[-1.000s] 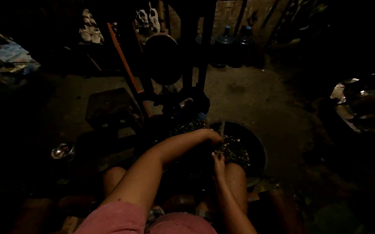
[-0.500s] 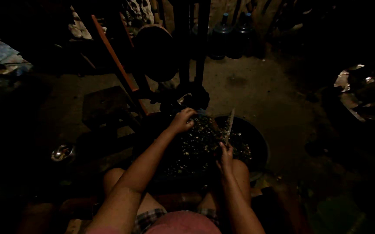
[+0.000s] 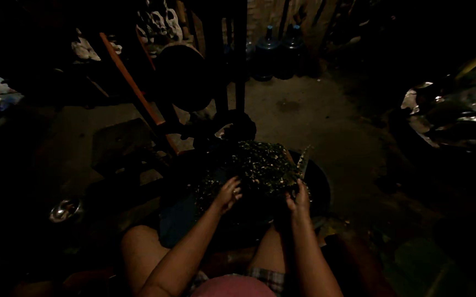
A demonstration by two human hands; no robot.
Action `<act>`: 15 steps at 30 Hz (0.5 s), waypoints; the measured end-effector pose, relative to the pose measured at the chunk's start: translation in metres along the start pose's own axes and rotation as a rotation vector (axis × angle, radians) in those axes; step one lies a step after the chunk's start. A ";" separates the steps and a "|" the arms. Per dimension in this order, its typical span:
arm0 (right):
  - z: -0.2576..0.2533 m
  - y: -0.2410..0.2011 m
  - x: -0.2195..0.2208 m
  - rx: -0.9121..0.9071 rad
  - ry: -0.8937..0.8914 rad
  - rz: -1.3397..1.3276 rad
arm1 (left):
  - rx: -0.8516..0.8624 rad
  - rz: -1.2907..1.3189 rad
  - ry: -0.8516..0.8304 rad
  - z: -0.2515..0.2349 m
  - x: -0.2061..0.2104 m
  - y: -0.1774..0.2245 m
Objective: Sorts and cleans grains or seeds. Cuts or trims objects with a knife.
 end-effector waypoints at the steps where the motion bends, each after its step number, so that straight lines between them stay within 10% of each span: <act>1: -0.001 -0.001 -0.003 0.007 0.013 -0.016 | -0.017 0.005 -0.069 0.001 0.016 -0.008; 15: -0.010 -0.002 -0.054 0.038 0.072 0.124 | -0.060 0.133 0.162 -0.051 0.082 -0.038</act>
Point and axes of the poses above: each hand's wrist, its own z-axis away from the middle knuckle, its own x-axis out of the palm, y = z × x, the point moved 10 cm from there along -z, towards the middle knuckle, and after that the axes turned 13 degrees about z, right-handed, at the moved point
